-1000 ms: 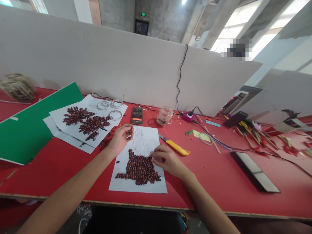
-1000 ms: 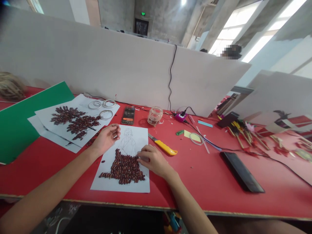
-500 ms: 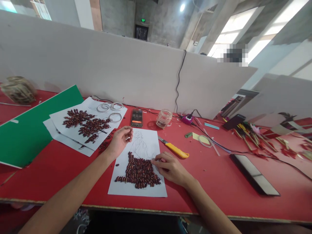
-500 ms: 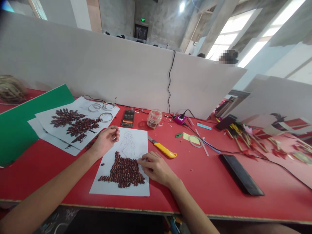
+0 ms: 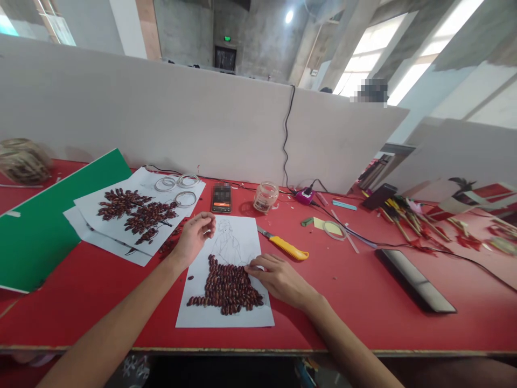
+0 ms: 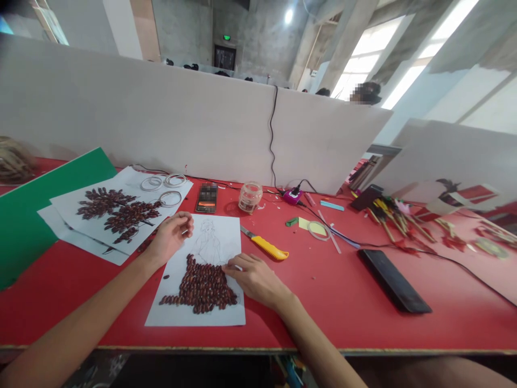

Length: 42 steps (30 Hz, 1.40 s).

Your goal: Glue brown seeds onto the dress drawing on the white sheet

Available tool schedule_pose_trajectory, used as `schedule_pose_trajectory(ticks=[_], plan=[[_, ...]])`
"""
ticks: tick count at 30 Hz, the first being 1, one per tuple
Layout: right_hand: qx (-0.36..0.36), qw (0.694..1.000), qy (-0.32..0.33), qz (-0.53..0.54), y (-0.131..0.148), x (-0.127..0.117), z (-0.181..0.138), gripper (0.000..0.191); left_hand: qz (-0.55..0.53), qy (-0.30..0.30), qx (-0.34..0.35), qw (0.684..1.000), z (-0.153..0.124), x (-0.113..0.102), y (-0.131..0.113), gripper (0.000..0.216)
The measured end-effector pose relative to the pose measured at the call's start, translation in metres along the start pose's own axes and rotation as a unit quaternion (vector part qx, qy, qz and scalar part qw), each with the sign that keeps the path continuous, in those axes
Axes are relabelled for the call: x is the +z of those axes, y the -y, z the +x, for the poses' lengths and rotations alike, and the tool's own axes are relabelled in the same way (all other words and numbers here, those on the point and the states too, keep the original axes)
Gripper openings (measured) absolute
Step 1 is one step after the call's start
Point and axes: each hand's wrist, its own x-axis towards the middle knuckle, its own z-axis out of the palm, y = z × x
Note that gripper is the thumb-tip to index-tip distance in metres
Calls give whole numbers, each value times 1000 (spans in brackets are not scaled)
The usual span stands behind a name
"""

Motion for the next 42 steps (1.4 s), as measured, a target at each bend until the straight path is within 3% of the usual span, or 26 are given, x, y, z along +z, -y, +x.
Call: schedule_pose_trajectory(ticks=[4, 7, 26, 30, 33, 36, 38, 39, 40, 42], plan=[[17, 999, -30, 39, 1, 2, -3, 47, 1, 2, 9, 1000, 1, -2, 0, 13], [14, 1000, -7, 23, 1, 4, -5, 51, -1, 3, 14, 1000, 2, -4, 0, 13], [72, 996, -18, 59, 5, 6, -1, 48, 9, 13, 16, 1000, 2, -5, 3, 12], [72, 992, -62, 86, 3, 3, -5, 55, 11, 11, 23, 1000, 2, -5, 3, 13], [37, 993, -78, 80, 5, 4, -8, 60, 10, 4, 34, 999, 6, -6, -5, 13], [-7, 998, -12, 62, 11, 6, -7, 54, 45, -17, 98, 994, 10, -12, -31, 13], [-9, 999, 18, 46, 15, 6, -4, 46, 141, -57, 185, 971, 7, -22, -59, 13], [-8, 999, 23, 38, 17, 6, -2, 43, 221, -84, 227, 945, 4, -29, -74, 13], [-8, 999, 23, 32, 18, 6, 0, 41, 320, -106, 256, 906, -2, -37, -88, 14], [-9, 1000, 14, 24, 18, 5, 3, 39, 530, -91, 234, 810, -17, -54, -110, 19]])
